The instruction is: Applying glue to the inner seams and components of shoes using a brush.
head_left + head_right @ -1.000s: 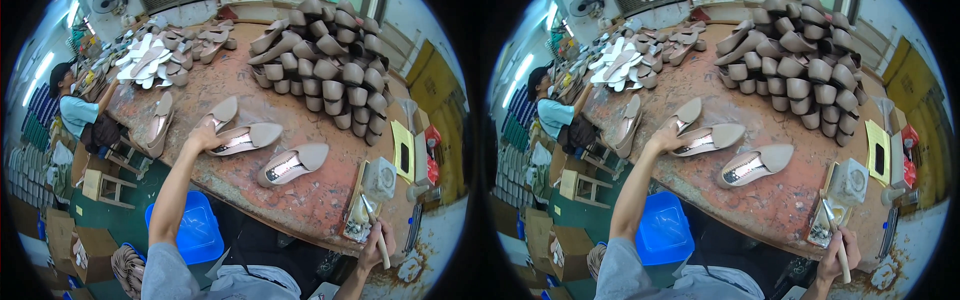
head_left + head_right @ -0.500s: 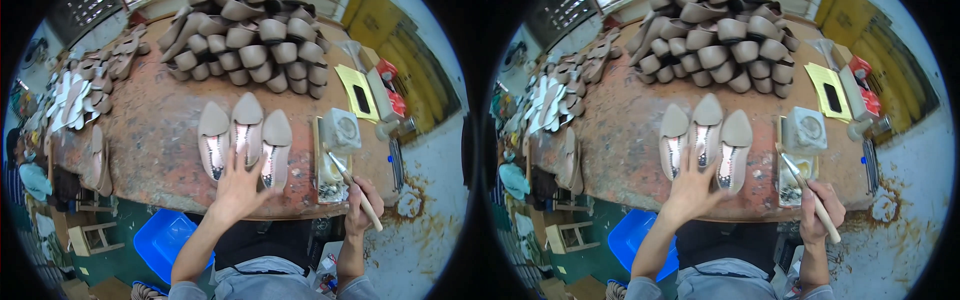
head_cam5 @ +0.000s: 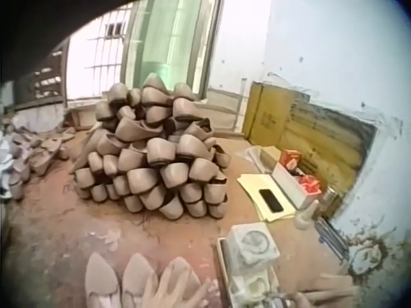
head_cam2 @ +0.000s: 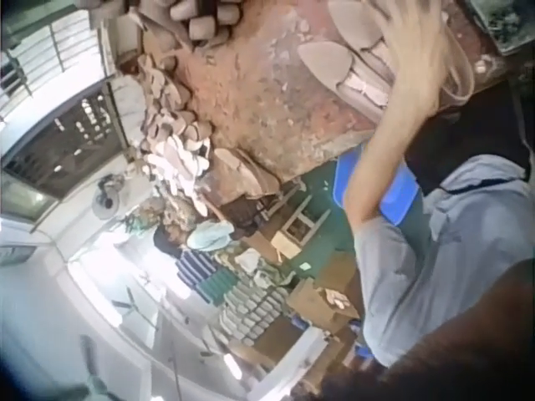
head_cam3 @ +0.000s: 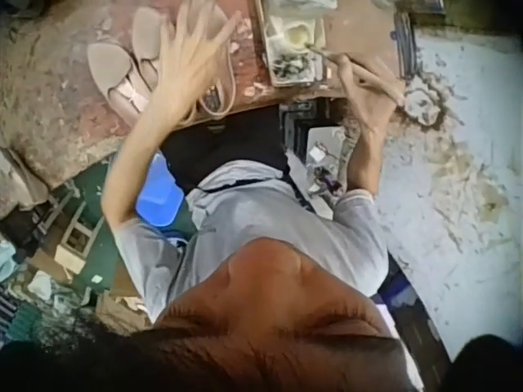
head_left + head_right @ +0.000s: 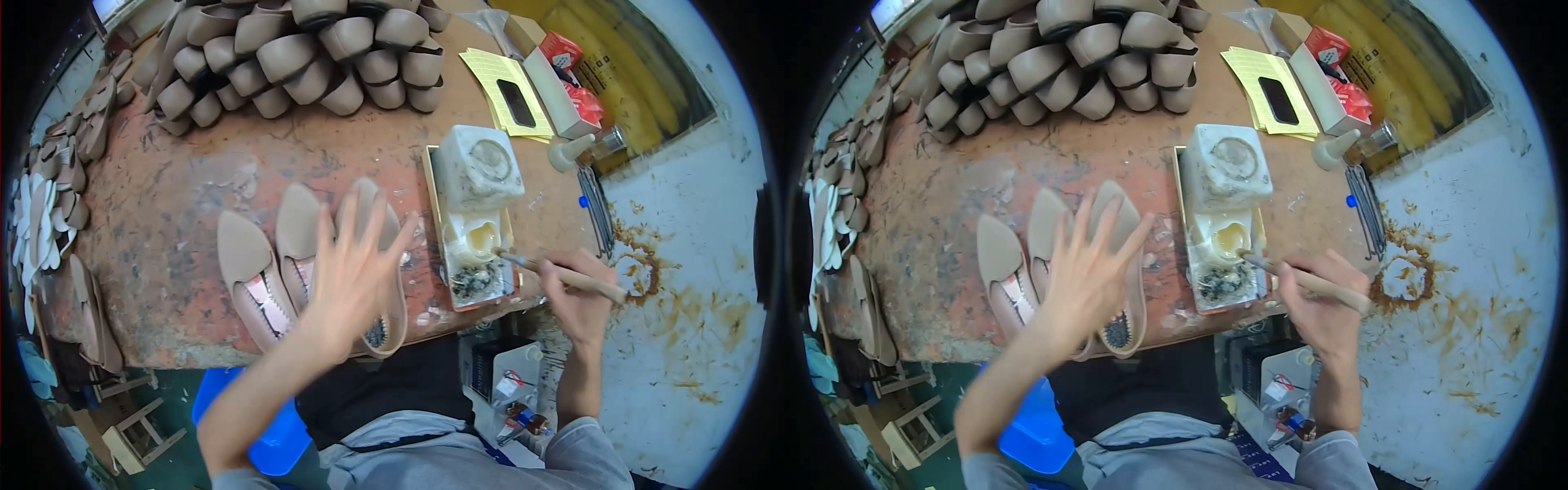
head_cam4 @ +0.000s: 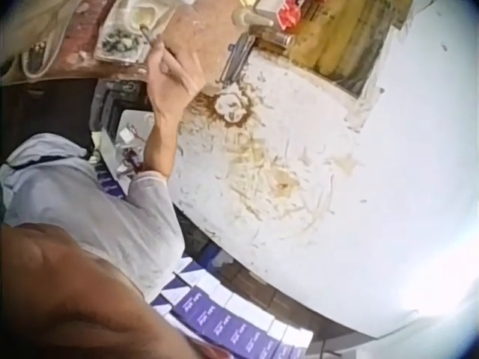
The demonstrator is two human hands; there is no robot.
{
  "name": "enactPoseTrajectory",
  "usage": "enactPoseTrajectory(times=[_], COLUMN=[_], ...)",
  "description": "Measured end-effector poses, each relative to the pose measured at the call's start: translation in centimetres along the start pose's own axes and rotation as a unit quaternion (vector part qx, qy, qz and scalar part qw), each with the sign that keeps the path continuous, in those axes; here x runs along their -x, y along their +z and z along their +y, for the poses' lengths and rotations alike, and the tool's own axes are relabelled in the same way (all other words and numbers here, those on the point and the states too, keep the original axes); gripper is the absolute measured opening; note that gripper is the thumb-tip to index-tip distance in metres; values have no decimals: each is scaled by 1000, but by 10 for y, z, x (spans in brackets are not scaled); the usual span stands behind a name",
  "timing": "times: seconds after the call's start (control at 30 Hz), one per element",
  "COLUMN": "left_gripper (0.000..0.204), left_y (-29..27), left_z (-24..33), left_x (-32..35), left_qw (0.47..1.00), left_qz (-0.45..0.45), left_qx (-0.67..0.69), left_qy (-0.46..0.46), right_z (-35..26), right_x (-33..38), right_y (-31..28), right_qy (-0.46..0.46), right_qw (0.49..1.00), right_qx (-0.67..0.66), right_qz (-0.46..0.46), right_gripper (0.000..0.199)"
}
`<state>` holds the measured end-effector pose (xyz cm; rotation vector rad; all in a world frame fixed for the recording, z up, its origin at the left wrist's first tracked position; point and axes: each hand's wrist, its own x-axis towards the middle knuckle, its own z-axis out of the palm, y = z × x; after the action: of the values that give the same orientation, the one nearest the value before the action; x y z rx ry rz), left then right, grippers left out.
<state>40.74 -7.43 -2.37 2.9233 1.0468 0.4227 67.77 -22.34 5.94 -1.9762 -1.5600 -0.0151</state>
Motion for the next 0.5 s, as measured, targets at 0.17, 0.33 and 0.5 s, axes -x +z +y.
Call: enactPoseTrajectory(times=[0.17,0.33,0.5], left_gripper=[57,50,49], left_y=[54,52,55], left_z=[-19,-33,-39], left_x=[-36,-32,-23], left_qw=[992,995,998], left_qz=[-121,-90,-45], left_qx=[-8,0,36], left_qy=[37,32,36], right_z=[24,-11,-20], right_x=[-27,-23,-27], right_y=[41,25,18], right_qy=[-135,-143,-111], right_qw=[988,984,989], right_qx=[16,18,49], right_qz=[-67,-102,-82], right_gripper=[7,4,7])
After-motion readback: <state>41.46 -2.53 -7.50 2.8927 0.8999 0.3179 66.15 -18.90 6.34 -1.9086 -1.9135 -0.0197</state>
